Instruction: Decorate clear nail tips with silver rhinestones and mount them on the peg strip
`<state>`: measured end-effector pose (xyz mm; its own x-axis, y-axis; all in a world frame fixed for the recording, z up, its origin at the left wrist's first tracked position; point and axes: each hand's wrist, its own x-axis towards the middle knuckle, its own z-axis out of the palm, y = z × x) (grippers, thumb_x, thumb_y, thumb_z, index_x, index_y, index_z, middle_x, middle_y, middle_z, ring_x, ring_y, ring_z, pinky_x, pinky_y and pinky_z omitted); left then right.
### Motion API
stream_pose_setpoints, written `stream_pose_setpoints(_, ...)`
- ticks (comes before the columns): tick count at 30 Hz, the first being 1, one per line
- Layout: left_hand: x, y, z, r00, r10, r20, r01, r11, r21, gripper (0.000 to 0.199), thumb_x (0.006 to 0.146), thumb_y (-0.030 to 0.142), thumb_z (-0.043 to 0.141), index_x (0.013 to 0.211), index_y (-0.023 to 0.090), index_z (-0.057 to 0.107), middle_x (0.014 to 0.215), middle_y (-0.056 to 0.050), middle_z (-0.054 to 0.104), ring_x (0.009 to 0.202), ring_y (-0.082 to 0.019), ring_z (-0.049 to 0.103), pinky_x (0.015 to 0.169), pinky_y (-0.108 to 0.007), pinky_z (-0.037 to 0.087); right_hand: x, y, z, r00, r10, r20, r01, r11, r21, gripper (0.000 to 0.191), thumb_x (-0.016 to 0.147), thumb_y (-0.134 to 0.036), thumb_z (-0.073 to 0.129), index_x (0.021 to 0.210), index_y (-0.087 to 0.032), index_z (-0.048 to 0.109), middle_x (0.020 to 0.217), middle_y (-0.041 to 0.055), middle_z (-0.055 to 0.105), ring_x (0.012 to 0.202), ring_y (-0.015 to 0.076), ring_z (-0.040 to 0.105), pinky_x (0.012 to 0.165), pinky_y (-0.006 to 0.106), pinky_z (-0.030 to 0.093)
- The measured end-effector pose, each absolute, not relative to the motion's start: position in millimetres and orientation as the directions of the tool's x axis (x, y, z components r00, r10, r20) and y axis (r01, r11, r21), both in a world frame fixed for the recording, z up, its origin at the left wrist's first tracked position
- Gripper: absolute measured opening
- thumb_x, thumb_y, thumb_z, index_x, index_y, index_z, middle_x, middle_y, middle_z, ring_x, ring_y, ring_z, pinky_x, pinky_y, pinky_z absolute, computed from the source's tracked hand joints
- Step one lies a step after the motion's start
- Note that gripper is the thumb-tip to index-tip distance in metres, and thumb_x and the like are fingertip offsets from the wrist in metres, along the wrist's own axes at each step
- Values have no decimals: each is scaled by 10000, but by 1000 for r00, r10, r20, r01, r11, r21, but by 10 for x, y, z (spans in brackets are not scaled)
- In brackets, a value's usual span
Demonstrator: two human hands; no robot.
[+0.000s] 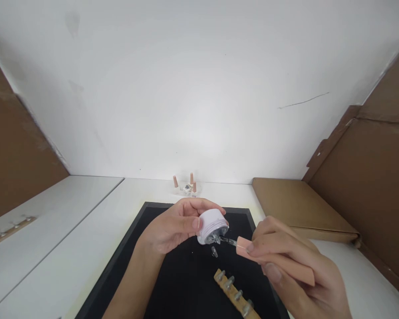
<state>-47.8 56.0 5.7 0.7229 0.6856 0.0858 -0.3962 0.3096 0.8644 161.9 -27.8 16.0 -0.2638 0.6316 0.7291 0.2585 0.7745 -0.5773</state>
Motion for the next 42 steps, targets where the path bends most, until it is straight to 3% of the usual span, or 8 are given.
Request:
stream_pose_setpoints(7, -466, 547, 65, 716, 694, 66, -379, 308, 873, 440, 607, 390, 898, 925, 107, 784, 803, -77, 747, 642, -136, 661, 543, -184, 514, 1640, -288, 144, -300, 618, 727, 257, 786, -562, 224, 853, -75, 528, 963, -241, 630, 731, -4, 546, 631, 128, 527, 529, 241, 425)
stream_pose_setpoints(24, -442, 524, 88, 728, 683, 59, -366, 315, 876, 458, 663, 441, 857, 918, 71, 769, 768, -85, 725, 612, -126, 656, 539, -181, 544, 1631, -286, 141, -372, 593, 714, 322, 804, -500, 349, 791, 1, 433, 955, -258, 601, 743, -5, 463, 589, 124, 496, 489, 244, 408)
stream_pose_setpoints(35, -444, 538, 66, 698, 714, 52, -365, 293, 884, 467, 669, 468, 844, 901, 70, 764, 775, -92, 715, 612, -122, 641, 531, -172, 548, 1667, -310, 168, -343, 604, 719, 300, 796, -526, 258, 822, -45, 484, 902, -246, 625, 714, -5, 477, 583, 119, 501, 487, 228, 427)
stream_pose_setpoints(42, -459, 557, 54, 680, 731, 64, -372, 268, 889, 463, 694, 467, 829, 914, 66, 752, 763, -80, 688, 594, -108, 622, 541, -168, 542, 1676, -270, 124, -190, 650, 735, 240, 757, -608, 143, 911, -186, 537, 901, -252, 664, 665, -5, 536, 586, 140, 517, 497, 249, 423)
